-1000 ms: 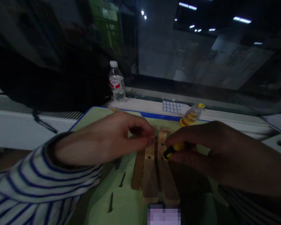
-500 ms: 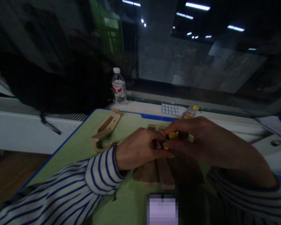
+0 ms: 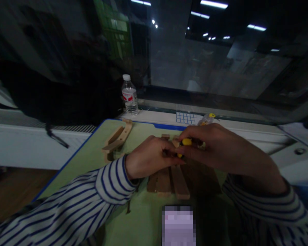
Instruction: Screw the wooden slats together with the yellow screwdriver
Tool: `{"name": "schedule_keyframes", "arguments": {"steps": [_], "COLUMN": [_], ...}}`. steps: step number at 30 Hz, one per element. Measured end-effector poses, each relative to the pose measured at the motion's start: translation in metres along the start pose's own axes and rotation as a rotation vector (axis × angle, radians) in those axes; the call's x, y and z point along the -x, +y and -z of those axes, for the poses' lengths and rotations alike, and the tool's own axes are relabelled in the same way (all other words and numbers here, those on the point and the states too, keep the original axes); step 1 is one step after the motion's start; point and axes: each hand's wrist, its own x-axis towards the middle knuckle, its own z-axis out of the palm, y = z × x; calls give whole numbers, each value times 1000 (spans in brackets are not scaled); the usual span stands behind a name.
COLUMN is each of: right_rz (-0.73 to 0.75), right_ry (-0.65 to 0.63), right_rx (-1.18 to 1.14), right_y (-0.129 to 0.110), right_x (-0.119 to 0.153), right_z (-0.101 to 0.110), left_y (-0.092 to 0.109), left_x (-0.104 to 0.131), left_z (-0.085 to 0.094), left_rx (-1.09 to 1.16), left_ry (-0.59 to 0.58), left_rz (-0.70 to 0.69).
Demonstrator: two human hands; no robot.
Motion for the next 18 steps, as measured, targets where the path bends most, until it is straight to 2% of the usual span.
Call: {"name": "schedule_keyframes", "arguments": {"steps": [5, 8, 18], "right_rz": [68, 100, 80], "right_ry": [55, 21, 14], "right_rx": [14, -10, -27], "right_y": [-2, -5, -9], "right_x": [5, 6, 8], "right_z": [6, 9, 9], "left_y": [0, 0, 7], "left_x": [0, 1, 3], "left_z": [-1, -2, -5], "left_rx": [-66, -89, -166], "left_ry": [42, 67, 62], "left_rz": [-10, -8, -39]}}
